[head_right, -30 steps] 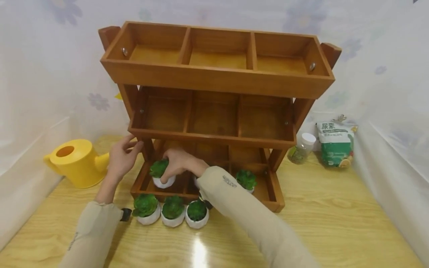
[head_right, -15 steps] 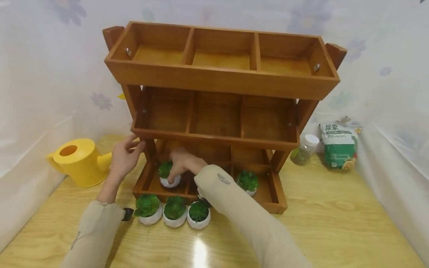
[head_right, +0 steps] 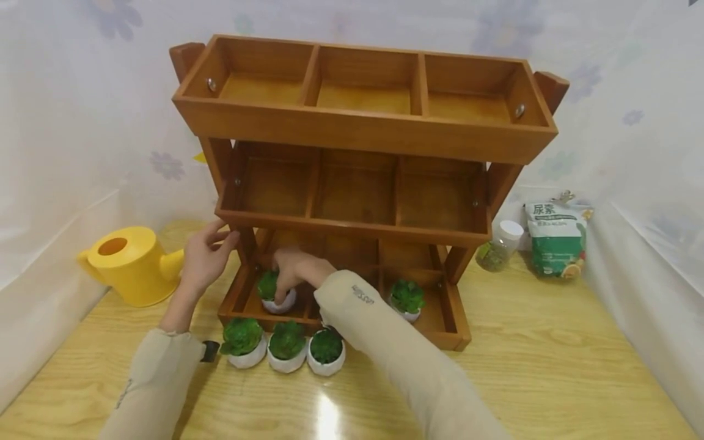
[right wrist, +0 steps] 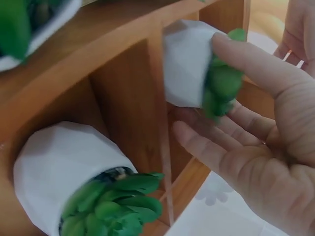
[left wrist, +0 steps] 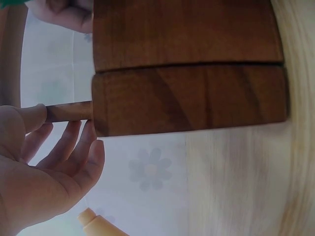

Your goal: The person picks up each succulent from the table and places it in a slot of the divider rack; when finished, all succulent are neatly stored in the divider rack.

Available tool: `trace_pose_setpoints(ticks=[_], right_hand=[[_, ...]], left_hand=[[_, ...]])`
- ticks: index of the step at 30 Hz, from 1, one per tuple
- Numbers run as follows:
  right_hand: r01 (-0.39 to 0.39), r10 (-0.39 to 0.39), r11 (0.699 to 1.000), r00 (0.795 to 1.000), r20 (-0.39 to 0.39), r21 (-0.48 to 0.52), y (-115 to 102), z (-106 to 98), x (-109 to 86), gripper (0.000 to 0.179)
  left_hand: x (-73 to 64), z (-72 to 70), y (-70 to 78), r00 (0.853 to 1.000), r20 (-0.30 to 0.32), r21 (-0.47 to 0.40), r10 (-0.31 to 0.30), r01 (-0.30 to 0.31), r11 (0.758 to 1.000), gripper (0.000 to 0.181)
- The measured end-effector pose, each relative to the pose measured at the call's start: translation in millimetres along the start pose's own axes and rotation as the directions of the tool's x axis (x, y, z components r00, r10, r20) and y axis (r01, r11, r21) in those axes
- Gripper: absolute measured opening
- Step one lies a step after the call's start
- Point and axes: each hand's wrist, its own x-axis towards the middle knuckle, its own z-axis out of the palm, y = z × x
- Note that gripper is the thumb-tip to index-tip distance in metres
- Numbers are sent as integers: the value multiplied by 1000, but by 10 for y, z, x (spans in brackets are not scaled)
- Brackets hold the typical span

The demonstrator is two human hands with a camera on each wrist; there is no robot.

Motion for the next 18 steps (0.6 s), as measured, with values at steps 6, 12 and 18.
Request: trace_pose_setpoints(ticks=[6,12,18], right_hand=[[0,0,1000,1000,-9,19,-4,-63,-33,58],[32,-26,993,998,-51,110,-6,-168,-158,54],[154,-133,975,982,-135,161,7,-237,-400,50]], left_hand=[[2,10,18,1000,2,3,-2,2,1000,40],[-6,7,26,1000,8,5,-15,15,1000,41],[-22,6,27,1000,12,11,-26,26,1000,41]])
